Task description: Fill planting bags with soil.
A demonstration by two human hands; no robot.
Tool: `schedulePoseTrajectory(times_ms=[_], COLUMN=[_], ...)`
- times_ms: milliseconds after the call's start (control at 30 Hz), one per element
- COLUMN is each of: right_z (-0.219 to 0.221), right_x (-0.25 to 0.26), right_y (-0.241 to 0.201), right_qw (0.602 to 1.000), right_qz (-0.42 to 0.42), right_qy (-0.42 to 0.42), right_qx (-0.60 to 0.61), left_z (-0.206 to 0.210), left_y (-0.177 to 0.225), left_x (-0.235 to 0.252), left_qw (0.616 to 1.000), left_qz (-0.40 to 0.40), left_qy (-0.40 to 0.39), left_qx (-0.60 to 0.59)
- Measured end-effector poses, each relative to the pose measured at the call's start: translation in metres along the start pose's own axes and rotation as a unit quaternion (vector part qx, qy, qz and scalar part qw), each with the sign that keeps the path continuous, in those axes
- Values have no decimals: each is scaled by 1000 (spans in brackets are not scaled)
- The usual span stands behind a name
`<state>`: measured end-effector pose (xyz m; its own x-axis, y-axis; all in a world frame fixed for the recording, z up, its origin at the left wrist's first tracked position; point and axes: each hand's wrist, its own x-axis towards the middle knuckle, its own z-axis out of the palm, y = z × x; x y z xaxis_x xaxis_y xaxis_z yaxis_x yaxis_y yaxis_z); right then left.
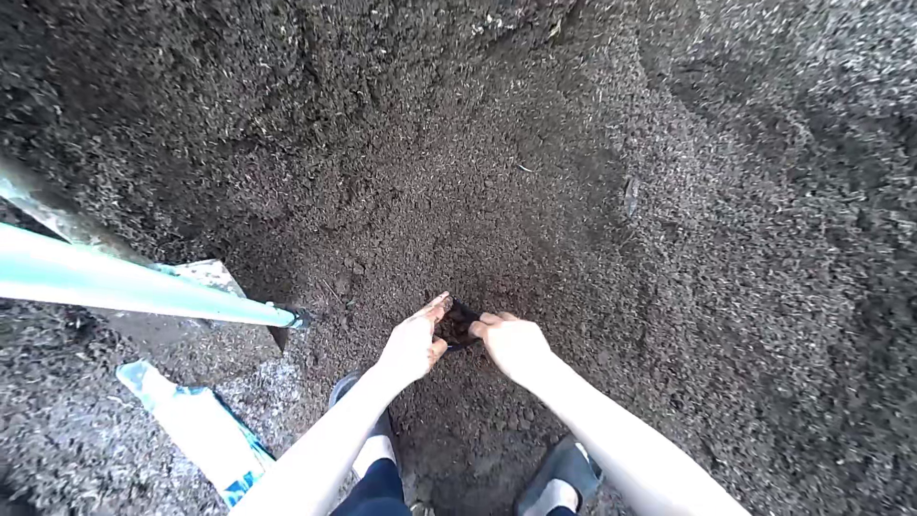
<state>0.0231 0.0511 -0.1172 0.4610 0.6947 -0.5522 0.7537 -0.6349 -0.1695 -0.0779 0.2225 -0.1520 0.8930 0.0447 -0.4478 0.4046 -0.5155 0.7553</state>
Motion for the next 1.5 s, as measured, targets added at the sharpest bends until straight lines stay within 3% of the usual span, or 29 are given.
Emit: schedulePoseTrajectory(times_ms=[67,200,267,367,433,533,667,733,800,867,900,1000,1067,1133,1200,1267,1333,1400,1500], right_z=[-8,3,6,10,12,29,111,133,135,118,114,122,108,91,75,64,56,55,57], right_x=[-8,0,11,28,20,-12,-43,-45,-38,-24,-17,-1,11,18,21,18,20,26,32], right_y=[9,13,4,-3,-7,-13,-22,-28,-36,-45,-47,-43,-42,-38,-25,-8,8,20,27], right_qw=[999,979,980,988,990,992,992,995,995,975,966,964,967,981,996,980,951,941,933], right_qz=[-29,-141,-141,-97,-77,-50,-43,-20,18,55,67,87,84,52,-30,-138,-211,-241,-269], right_qy=[14,124,69,-26,-28,-29,79,43,-53,-193,-224,-213,-212,-161,-31,131,228,239,236], right_qx=[6,85,119,116,113,111,91,86,87,98,110,133,117,95,80,50,4,-15,-36], left_z=[-6,-25,-25,-15,-4,19,55,73,82,72,69,82,71,49,18,-11,-33,-39,-25], left_y=[1,22,33,24,16,13,11,10,7,13,15,-1,3,8,11,11,13,21,26], left_x=[-4,4,26,70,76,47,3,-8,-12,-15,-13,-2,5,10,12,7,0,0,26], left_qw=[1000,986,975,967,975,985,980,970,957,951,951,954,964,980,993,997,987,969,963], left_qz=[13,-4,-41,-77,-38,34,124,179,236,236,229,249,215,159,88,12,-83,-125,-43], left_qy=[4,121,108,13,-19,-17,-39,-68,-73,-122,-138,-66,-52,-24,1,17,24,29,25], left_qx=[-1,117,191,242,220,166,148,147,151,156,158,152,145,116,74,68,136,209,265])
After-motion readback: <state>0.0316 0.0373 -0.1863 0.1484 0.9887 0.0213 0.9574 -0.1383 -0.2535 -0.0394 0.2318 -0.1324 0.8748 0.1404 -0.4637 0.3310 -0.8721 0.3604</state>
